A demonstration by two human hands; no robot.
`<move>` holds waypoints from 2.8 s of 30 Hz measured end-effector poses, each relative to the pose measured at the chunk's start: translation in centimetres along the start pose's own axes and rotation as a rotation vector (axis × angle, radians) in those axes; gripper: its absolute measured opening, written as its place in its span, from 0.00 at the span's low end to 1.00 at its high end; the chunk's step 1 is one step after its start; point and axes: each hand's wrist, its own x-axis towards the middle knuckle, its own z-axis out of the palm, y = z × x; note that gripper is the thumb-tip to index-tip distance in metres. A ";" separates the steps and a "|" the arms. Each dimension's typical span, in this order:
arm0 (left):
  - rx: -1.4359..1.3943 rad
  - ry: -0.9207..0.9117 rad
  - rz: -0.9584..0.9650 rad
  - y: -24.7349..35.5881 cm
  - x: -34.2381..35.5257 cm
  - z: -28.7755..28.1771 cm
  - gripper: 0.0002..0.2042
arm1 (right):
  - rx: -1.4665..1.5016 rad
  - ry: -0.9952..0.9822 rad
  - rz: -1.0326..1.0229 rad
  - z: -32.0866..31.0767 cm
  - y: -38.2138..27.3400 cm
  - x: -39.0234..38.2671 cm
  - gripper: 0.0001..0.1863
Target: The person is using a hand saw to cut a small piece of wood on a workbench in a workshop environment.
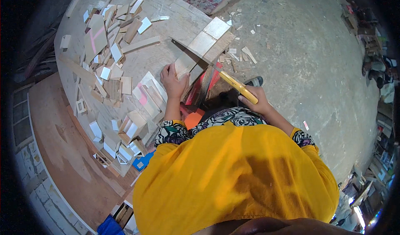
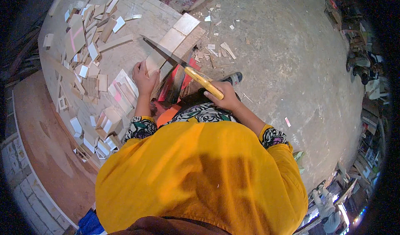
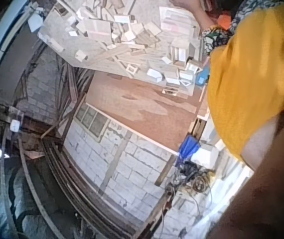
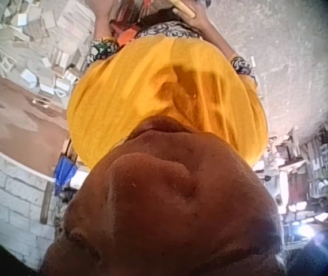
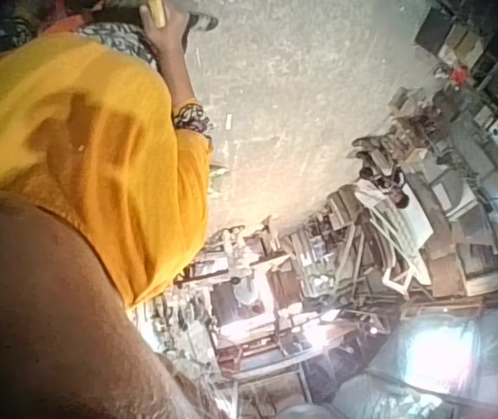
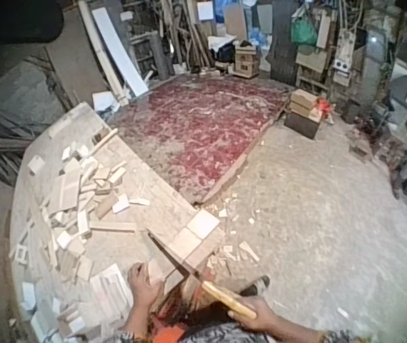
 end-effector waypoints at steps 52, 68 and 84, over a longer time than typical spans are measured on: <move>0.017 -0.076 0.038 8.2 7.7 6.8 0.32 | 0.050 0.379 0.114 -4.9 -0.5 -2.3 0.09; 0.049 -0.117 0.169 10.9 9.3 9.4 0.34 | 0.003 0.350 0.151 -7.5 -2.0 -2.0 0.10; 0.056 -0.166 0.167 11.4 9.7 10.2 0.35 | 0.016 0.394 0.139 -8.0 -1.3 -2.9 0.12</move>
